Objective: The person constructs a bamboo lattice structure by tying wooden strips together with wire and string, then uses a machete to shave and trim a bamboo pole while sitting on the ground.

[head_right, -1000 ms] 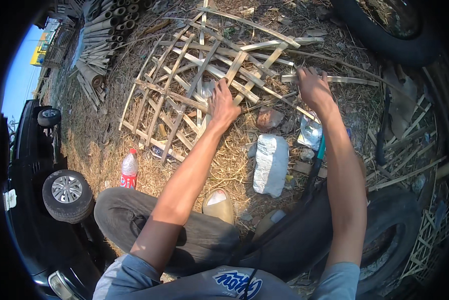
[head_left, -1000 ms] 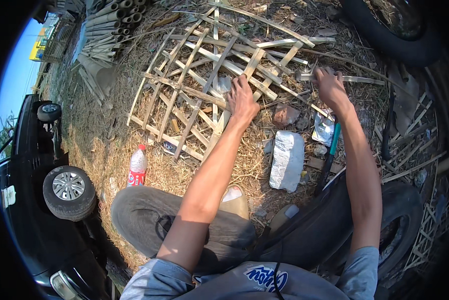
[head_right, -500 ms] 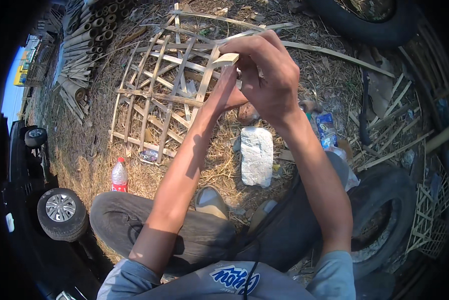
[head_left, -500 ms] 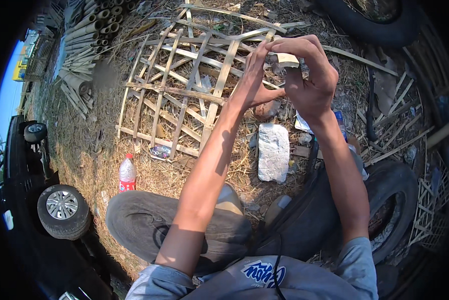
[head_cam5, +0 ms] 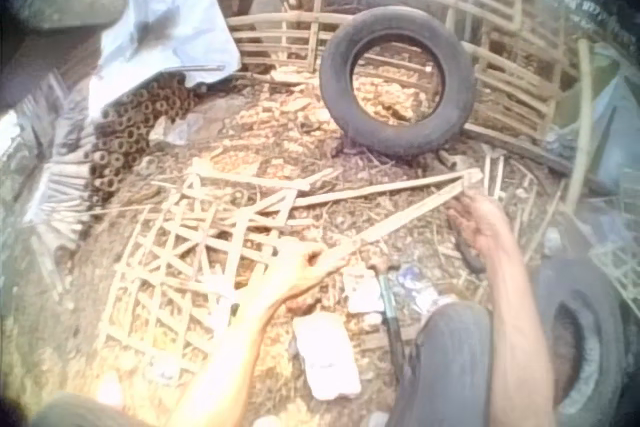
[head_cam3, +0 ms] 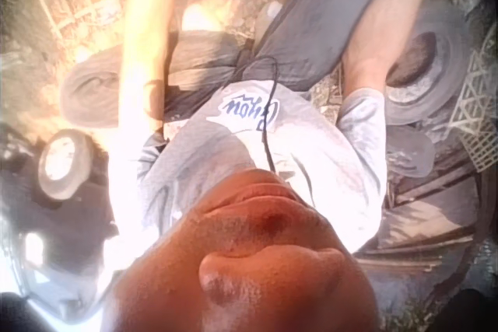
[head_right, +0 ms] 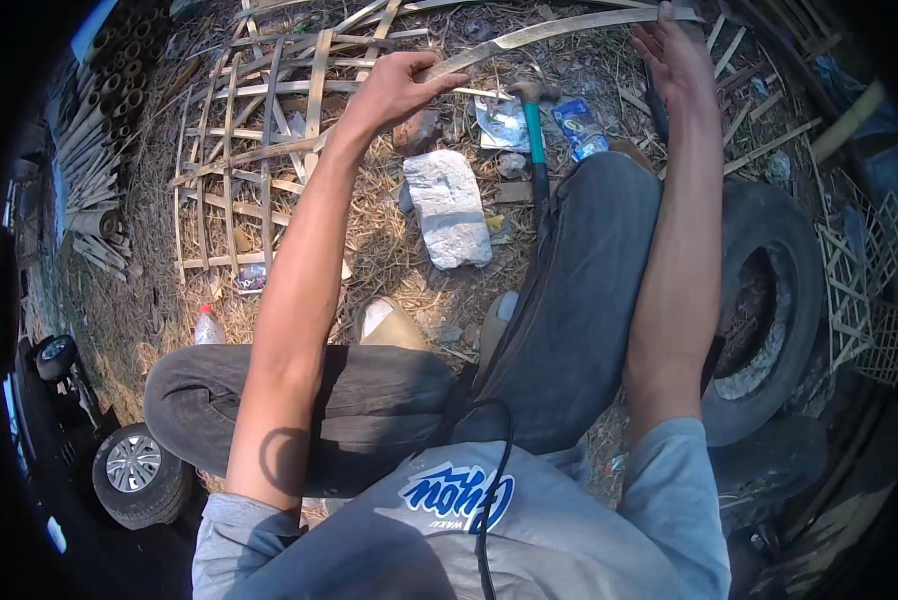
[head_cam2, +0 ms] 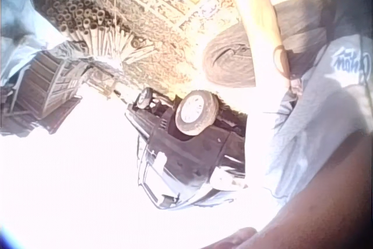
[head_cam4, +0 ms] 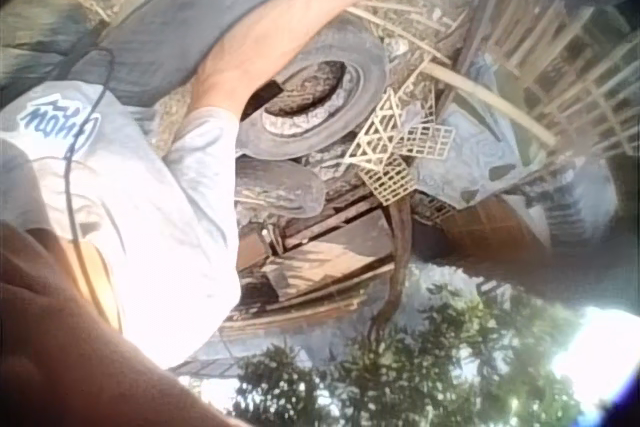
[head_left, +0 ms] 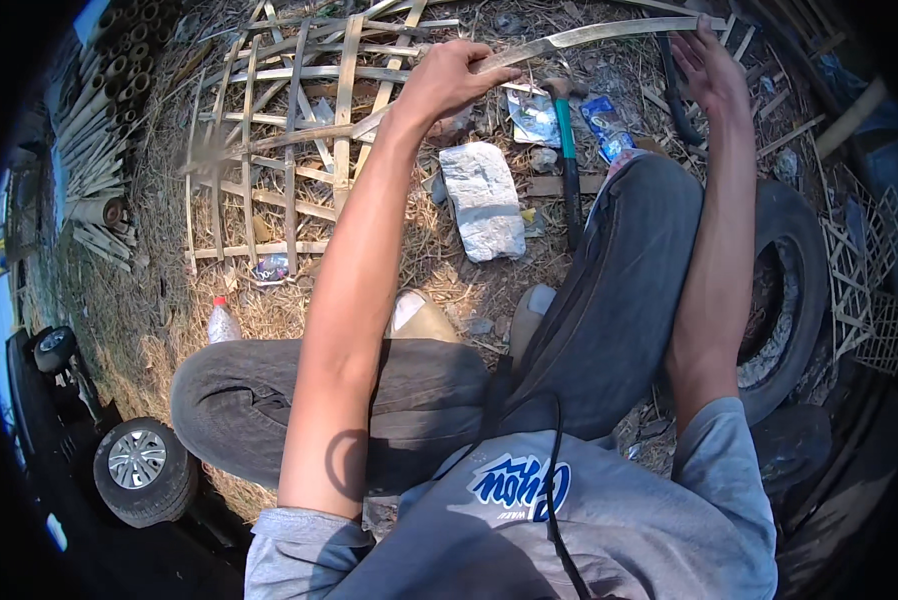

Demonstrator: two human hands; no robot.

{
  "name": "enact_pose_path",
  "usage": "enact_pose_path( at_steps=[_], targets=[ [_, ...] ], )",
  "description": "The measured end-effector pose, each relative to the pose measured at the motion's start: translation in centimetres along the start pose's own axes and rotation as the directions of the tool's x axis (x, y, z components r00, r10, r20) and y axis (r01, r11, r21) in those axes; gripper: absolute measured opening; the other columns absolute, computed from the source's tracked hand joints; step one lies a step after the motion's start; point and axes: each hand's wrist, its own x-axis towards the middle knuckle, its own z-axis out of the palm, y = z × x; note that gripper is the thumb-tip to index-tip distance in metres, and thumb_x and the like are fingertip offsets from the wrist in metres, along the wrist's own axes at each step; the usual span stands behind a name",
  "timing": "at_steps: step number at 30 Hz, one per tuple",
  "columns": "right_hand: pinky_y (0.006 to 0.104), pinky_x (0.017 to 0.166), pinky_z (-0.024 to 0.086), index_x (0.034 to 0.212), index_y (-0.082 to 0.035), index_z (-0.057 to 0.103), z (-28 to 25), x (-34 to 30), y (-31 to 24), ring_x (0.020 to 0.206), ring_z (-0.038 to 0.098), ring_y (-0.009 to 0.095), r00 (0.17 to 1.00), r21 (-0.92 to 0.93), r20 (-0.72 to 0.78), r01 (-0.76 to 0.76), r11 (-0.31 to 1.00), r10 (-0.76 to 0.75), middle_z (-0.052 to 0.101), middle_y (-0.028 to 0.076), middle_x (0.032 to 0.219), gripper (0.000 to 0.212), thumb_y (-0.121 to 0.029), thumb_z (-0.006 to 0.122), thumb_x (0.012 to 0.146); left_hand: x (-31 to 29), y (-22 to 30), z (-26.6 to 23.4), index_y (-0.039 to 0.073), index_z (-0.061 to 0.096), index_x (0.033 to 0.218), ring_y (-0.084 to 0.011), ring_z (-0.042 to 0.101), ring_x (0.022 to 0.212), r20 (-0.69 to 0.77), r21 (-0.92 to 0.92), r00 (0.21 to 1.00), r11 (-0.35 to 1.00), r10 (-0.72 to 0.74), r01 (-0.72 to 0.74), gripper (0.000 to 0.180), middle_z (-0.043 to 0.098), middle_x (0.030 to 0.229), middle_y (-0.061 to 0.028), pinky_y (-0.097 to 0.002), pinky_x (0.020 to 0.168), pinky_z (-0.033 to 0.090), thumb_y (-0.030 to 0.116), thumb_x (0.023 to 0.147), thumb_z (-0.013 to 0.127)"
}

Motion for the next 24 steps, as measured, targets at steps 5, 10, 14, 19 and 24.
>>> enact_pose_path(
  at_steps=[5,10,14,19,24],
  targets=[
    [0.0294,0.095,0.05,0.135,-0.001,0.054,7.0,-6.2,0.0,0.119,0.061,0.02,0.927,-0.636,0.303,0.025,0.771,0.22,0.065,0.014,0.126,0.063,-0.049,0.062,0.095,-6.4,-4.2,3.7,0.009,0.057,0.079,-0.0086,0.037,0.044,0.246,-0.563,0.818,0.611,-0.52,0.557,0.055,0.046,0.052,0.0029,-0.0275,0.044,0.028,0.058,0.101,0.045],
    [0.0284,0.088,0.053,0.132,-0.001,0.057,8.1,-5.8,4.0,0.104,0.066,0.016,0.858,-0.629,0.419,0.037,0.776,0.299,0.068,0.012,0.121,0.062,-0.051,0.061,0.096,-10.4,-2.1,4.7,0.011,0.052,0.082,-0.0062,0.029,0.039,0.605,-0.679,0.728,0.268,-0.321,0.683,0.057,0.035,0.048,0.0064,-0.0219,0.038,0.021,0.057,0.105,0.029],
    [0.0329,0.076,0.055,0.116,0.002,0.066,13.3,-8.9,10.2,0.089,0.069,0.018,0.815,-0.719,0.452,0.093,0.688,0.362,0.072,0.012,0.101,0.056,-0.048,0.067,0.092,-13.1,-3.3,7.1,0.007,0.06,0.092,-0.0104,0.044,0.042,0.536,-0.622,0.713,0.36,-0.451,0.695,0.059,0.05,0.055,0.0017,-0.0247,0.041,0.035,0.057,0.104,0.032],
    [0.0472,0.11,0.034,0.138,-0.003,0.046,10.6,-19.0,25.4,0.132,0.038,0.041,0.855,-0.72,0.519,0.445,0.533,-0.013,0.04,0.021,0.138,0.072,-0.034,0.077,0.08,-14.2,-4.3,8.8,0.005,0.06,0.092,-0.0102,0.045,0.047,0.436,-0.536,0.74,0.514,-0.511,0.67,0.053,0.052,0.06,0.001,-0.0258,0.046,0.036,0.051,0.105,0.037],
    [0.0532,0.111,0.029,0.151,-0.003,0.023,11.7,-27.8,26.5,0.136,0.027,0.041,0.964,-0.68,0.267,0.187,0.709,0.002,0.027,0.022,0.147,0.092,-0.052,0.067,0.086,-15.1,-5.6,8.8,0.005,0.06,0.091,-0.0092,0.043,0.053,0.354,-0.485,0.775,0.606,-0.523,0.631,0.045,0.051,0.065,0.0014,-0.0269,0.05,0.036,0.044,0.105,0.043]
  ],
)
